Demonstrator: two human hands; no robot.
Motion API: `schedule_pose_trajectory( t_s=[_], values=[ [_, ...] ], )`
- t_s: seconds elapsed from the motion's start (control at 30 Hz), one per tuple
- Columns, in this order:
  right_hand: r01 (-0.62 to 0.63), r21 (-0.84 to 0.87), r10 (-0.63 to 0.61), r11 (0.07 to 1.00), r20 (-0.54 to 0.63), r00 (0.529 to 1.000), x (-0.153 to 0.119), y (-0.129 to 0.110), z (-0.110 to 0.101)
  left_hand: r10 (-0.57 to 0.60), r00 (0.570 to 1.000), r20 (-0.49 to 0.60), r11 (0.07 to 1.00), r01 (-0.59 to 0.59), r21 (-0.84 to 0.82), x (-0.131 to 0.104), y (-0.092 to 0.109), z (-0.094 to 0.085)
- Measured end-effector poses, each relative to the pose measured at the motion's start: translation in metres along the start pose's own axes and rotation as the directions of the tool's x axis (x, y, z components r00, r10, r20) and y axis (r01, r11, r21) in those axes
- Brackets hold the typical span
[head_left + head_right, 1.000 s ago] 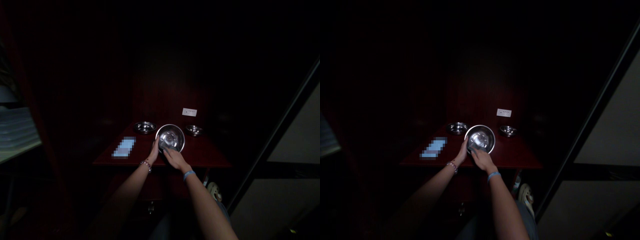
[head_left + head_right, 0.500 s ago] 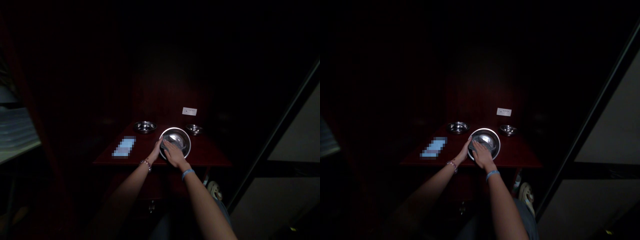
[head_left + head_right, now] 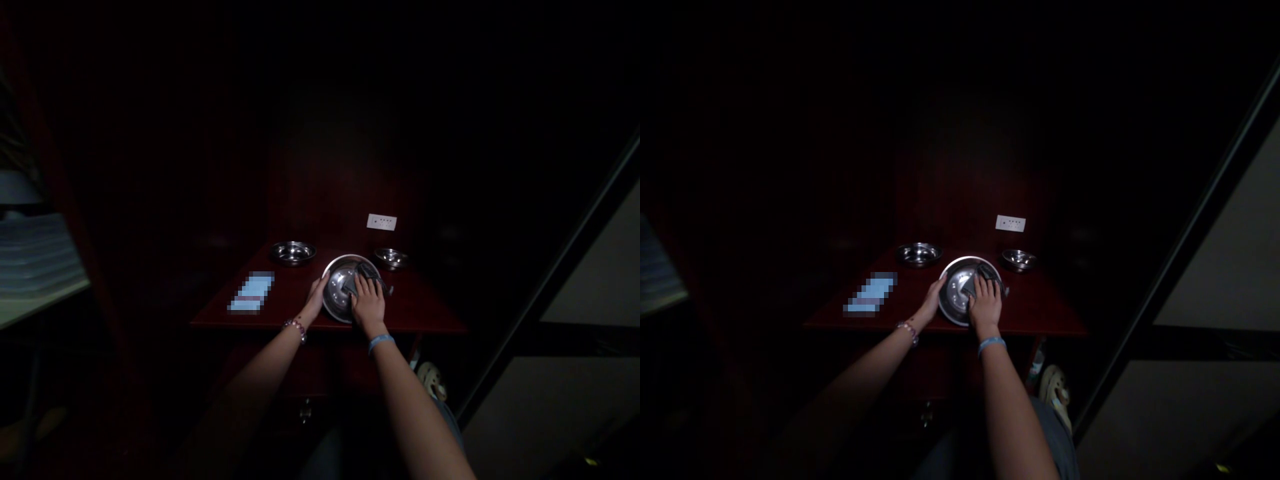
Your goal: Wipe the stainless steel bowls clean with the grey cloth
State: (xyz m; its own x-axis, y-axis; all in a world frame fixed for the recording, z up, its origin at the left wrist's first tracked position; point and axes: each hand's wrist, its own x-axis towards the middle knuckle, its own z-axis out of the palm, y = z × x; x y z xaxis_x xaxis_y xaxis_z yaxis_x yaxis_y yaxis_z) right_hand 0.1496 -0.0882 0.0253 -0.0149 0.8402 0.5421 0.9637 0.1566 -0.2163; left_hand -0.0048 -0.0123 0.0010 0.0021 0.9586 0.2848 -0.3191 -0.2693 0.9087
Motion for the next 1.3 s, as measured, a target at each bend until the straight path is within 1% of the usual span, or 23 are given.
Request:
schedule_pose_trajectory(
  t_s=[0.07,0.2,0.27,0.33,0.47,0.57,0.67,0.8,0.9,0.97,1.03,1.1,1.2,1.3],
  values=[
    [-0.027,-0.012,0.027,1.0,0.011,1.0,-0.002,-0.001,0.003,0.005,1.0,0.021,1.0,-0.005,-0.008,-0.003,0.004,-0.001],
    [-0.074,-0.057,0.077,0.996,0.047,0.996,-0.006,-0.009,0.007,0.044,0.999,-0.007,0.999,-0.044,-0.024,-0.007,0.011,-0.001],
    [-0.101,-0.098,0.111,0.99,0.093,0.99,-0.007,-0.015,0.007,0.071,0.997,-0.01,0.997,-0.071,-0.033,-0.008,0.013,0.0],
    [-0.108,-0.128,0.128,0.986,0.151,0.98,-0.008,-0.021,0.004,0.095,0.995,-0.039,0.995,-0.096,-0.041,-0.007,0.015,0.0],
    [-0.095,-0.107,0.12,0.99,0.267,0.956,-0.007,-0.03,-0.001,0.126,0.985,-0.118,0.99,-0.133,-0.051,-0.007,0.016,-0.002],
    [-0.058,-0.027,0.064,0.998,0.344,0.937,-0.008,-0.034,-0.004,0.134,0.975,-0.178,0.988,-0.145,-0.053,-0.007,0.017,-0.003],
    [0.007,0.092,-0.042,0.996,0.381,0.923,-0.01,-0.039,-0.005,0.147,0.967,-0.21,0.984,-0.164,-0.064,-0.007,0.018,-0.004],
    [0.058,0.263,-0.157,0.963,0.375,0.914,-0.012,-0.05,-0.004,0.147,0.96,-0.24,0.98,-0.174,-0.094,-0.005,0.018,-0.005],
    [0.068,0.358,-0.201,0.931,0.349,0.915,-0.012,-0.056,-0.002,0.123,0.958,-0.258,0.979,-0.159,-0.124,-0.004,0.017,-0.005],
    [0.086,0.383,-0.224,0.92,0.332,0.916,-0.01,-0.056,-0.003,0.102,0.954,-0.28,0.981,-0.144,-0.133,-0.004,0.017,-0.005],
    [0.11,0.364,-0.236,0.925,0.322,0.917,-0.008,-0.054,-0.005,0.096,0.945,-0.314,0.98,-0.144,-0.135,-0.004,0.018,-0.004],
    [0.126,0.305,-0.227,0.944,0.32,0.92,-0.006,-0.05,-0.008,0.111,0.937,-0.332,0.977,-0.164,-0.138,-0.005,0.019,-0.003],
    [0.166,0.168,-0.213,0.972,0.32,0.923,-0.005,-0.044,-0.013,0.121,0.932,-0.343,0.972,-0.181,-0.149,-0.006,0.02,-0.002],
    [0.21,0.029,-0.21,0.977,0.28,0.937,-0.005,-0.032,-0.015,0.123,0.933,-0.338,0.978,-0.172,-0.119,-0.006,0.02,-0.002]
  ],
)
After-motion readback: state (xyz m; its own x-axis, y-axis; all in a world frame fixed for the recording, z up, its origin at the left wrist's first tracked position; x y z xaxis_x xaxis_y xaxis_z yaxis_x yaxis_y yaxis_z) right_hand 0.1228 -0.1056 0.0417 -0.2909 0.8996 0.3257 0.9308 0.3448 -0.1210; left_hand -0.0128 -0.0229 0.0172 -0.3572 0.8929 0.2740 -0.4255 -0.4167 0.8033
